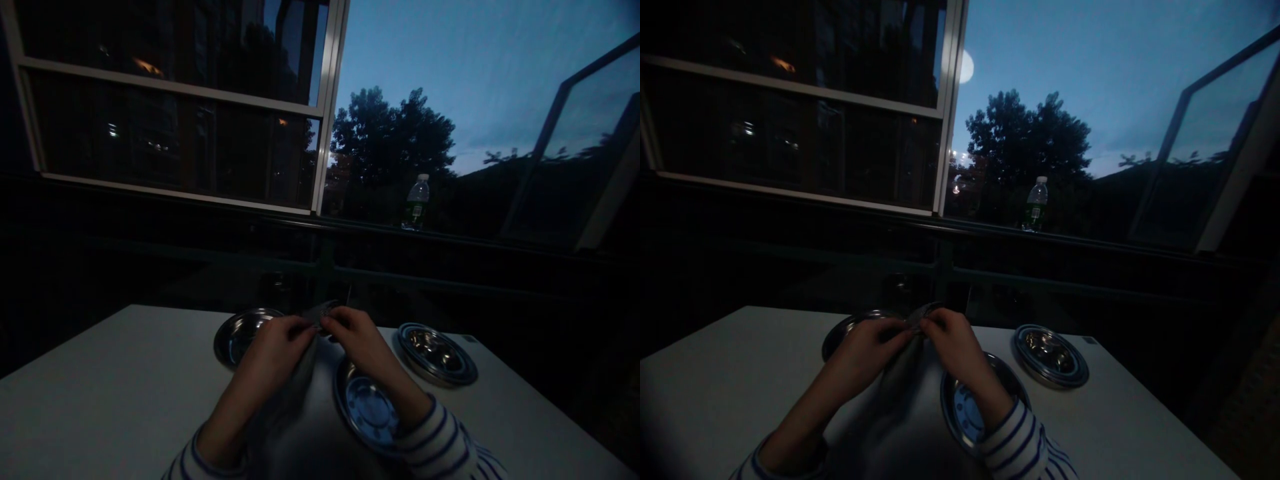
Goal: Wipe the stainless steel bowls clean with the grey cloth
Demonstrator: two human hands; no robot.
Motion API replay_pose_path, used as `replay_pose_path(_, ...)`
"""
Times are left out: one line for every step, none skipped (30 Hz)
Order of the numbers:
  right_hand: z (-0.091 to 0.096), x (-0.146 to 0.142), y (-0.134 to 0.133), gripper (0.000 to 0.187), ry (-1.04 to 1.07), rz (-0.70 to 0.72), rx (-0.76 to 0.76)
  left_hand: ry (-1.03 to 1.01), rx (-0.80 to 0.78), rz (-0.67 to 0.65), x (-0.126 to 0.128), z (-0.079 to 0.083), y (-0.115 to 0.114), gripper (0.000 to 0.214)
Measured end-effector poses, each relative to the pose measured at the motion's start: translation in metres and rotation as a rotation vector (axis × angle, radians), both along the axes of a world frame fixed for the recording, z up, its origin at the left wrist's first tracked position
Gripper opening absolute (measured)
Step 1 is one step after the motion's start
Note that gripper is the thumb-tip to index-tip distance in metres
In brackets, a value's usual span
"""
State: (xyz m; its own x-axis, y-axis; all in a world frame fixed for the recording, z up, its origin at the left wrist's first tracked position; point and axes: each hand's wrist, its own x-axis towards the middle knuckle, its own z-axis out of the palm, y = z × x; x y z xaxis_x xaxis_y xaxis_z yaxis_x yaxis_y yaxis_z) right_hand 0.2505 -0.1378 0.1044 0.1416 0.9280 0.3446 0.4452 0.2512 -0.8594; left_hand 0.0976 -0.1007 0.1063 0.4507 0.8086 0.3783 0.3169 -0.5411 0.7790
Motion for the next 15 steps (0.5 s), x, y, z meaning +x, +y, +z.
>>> replay_pose_path(0.001, 0.003, 0.000, 0.020, 0.040, 0.009, -0.026, 0.001, -0.014, -0.005, -0.002, 0.001, 0.002, 0.028)
replay_pose_path(0.002, 0.006, 0.000, 0.020, 0.083, 0.018, -0.058, -0.009, -0.031, 0.003, -0.005, 0.002, 0.005, 0.028)
replay_pose_path(0.003, 0.009, -0.001, 0.019, 0.124, 0.024, -0.092, -0.021, -0.042, 0.031, -0.008, 0.003, 0.007, 0.028)
replay_pose_path(0.004, 0.013, -0.002, 0.018, 0.159, 0.024, -0.126, -0.040, -0.060, 0.071, -0.011, 0.004, 0.010, 0.028)
replay_pose_path(0.006, 0.017, -0.003, 0.017, 0.185, 0.020, -0.157, -0.071, -0.085, 0.111, -0.015, 0.004, 0.013, 0.030)
replay_pose_path(0.007, 0.021, -0.004, 0.015, 0.203, 0.013, -0.183, -0.104, -0.117, 0.154, -0.019, 0.005, 0.016, 0.031)
replay_pose_path(0.008, 0.025, -0.005, 0.013, 0.215, 0.004, -0.202, -0.139, -0.151, 0.189, -0.023, 0.006, 0.020, 0.032)
replay_pose_path(0.009, 0.030, -0.007, 0.012, 0.226, -0.012, -0.215, -0.173, -0.187, 0.222, -0.027, 0.007, 0.023, 0.032)
replay_pose_path(0.010, 0.034, -0.008, 0.012, 0.235, -0.039, -0.217, -0.214, -0.221, 0.263, -0.031, 0.007, 0.027, 0.031)
replay_pose_path(0.010, 0.038, -0.009, 0.014, 0.245, -0.077, -0.213, -0.249, -0.253, 0.280, -0.036, 0.007, 0.030, 0.031)
replay_pose_path(0.010, 0.042, -0.010, 0.018, 0.256, -0.121, -0.201, -0.285, -0.272, 0.302, -0.040, 0.007, 0.033, 0.032)
replay_pose_path(0.009, 0.045, -0.011, 0.024, 0.270, -0.161, -0.181, -0.316, -0.281, 0.325, -0.044, 0.006, 0.036, 0.034)
replay_pose_path(0.009, 0.048, -0.012, 0.031, 0.285, -0.191, -0.152, -0.331, -0.286, 0.344, -0.047, 0.006, 0.038, 0.036)
replay_pose_path(0.009, 0.051, -0.012, 0.035, 0.296, -0.206, -0.120, -0.343, -0.286, 0.359, -0.050, 0.005, 0.040, 0.039)
replay_pose_path(0.008, 0.054, -0.013, 0.038, 0.303, -0.206, -0.093, -0.354, -0.282, 0.369, -0.053, 0.005, 0.042, 0.042)
